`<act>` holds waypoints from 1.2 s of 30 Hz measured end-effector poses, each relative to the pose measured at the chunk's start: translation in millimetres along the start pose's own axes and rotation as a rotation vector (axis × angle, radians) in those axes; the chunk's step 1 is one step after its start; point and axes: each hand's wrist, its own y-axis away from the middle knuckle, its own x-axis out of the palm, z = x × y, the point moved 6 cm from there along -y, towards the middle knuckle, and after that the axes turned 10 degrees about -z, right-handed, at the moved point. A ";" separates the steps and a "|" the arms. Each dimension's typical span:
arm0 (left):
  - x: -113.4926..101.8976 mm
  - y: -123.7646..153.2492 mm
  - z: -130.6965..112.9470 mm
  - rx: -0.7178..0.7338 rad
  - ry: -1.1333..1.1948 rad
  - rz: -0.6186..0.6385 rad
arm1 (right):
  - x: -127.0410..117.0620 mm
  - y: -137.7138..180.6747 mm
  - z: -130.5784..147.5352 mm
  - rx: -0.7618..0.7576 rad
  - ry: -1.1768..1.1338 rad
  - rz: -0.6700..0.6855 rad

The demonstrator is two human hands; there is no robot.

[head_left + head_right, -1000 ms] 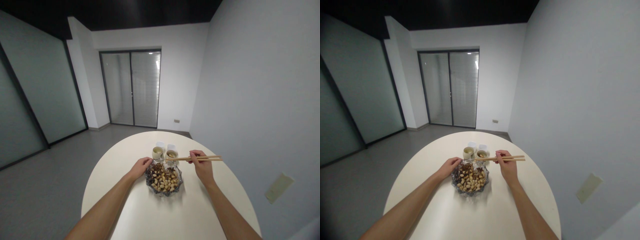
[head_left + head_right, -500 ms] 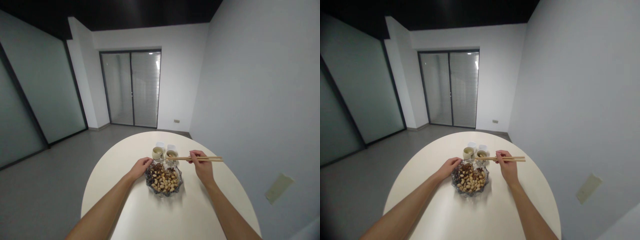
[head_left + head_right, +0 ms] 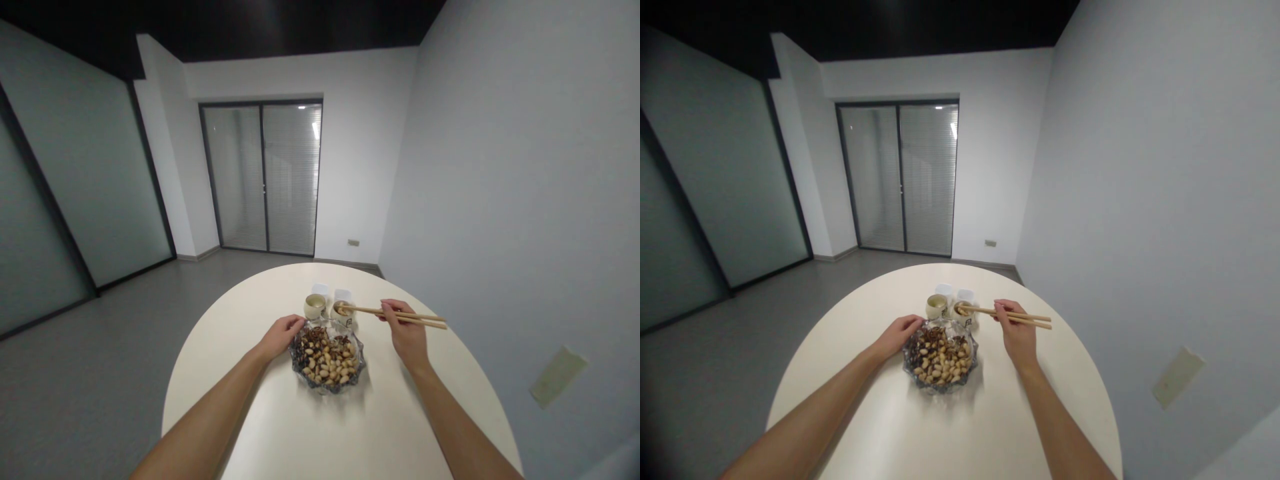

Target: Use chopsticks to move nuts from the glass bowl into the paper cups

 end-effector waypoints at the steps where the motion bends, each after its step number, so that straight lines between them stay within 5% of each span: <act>1: -0.1 0.3 -0.7 -0.003 0.000 0.000 | 0.2 0.0 -0.3 0.000 0.006 0.000; 8: -0.5 1.2 -3.1 -0.018 0.008 -0.013 | 1.9 1.0 -2.5 -0.042 0.089 0.043; 16: 1.3 -1.3 1.9 -0.013 0.004 -0.007 | 8.7 6.9 13.8 -0.293 0.227 0.183; 36: -0.2 -0.7 0.4 -0.014 0.007 -0.007 | 8.4 6.7 20.1 -0.293 0.236 0.189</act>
